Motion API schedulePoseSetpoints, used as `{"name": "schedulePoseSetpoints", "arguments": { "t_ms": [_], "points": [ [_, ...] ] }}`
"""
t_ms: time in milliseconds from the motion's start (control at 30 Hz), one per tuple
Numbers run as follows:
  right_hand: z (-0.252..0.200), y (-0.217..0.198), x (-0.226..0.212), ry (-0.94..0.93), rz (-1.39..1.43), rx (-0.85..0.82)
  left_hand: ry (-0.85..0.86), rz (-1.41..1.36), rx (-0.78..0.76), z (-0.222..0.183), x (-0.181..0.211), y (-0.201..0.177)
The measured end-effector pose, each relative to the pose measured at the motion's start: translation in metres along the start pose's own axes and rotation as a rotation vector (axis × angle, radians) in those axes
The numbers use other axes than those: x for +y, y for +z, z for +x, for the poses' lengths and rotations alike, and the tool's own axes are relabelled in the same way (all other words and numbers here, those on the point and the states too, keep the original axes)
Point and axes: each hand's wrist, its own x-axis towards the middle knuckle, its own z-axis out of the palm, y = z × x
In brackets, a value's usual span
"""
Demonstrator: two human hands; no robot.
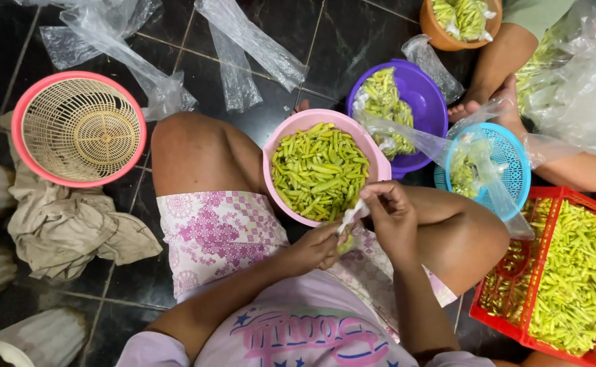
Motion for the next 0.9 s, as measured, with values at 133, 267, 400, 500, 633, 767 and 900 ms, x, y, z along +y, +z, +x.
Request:
{"name": "schedulePoseSetpoints", "arguments": {
  "t_ms": [133, 267, 400, 500, 633, 767, 900],
  "points": [
    [0.041, -0.039, 0.017, -0.048, -0.009, 0.287, -0.127, -0.123, -0.156, 0.003, -0.056, -0.033],
    [0.037, -0.020, 0.007, -0.079, -0.055, 0.261, -0.065, -0.023, -0.007, -0.010, -0.058, -0.029],
    [0.023, -0.015, 0.034, 0.128, 0.104, -0.178, -0.102, -0.081, -0.047, -0.020, -0.029, -0.025],
    [0.002, -0.005, 0.022, 0.190, 0.256, -0.580, -0.081, -0.093, -0.070, -0.016, -0.011, -0.024],
    [-0.035, -0.017, 0.062, 0.160, 0.353, -0.854, -0.061, -0.115, 0.013, -0.015, 0.030, -0.017],
    [-0.042, -0.013, 0.043, 0.254, 0.317, -0.677, -0.135, -0.203, -0.009, -0.005, 0.054, -0.015],
    [-0.053, -0.030, 0.075, 0.315, 0.366, -0.454, -0.096, -0.323, 0.011, 0.003, 0.063, -0.002]
  ]
}}
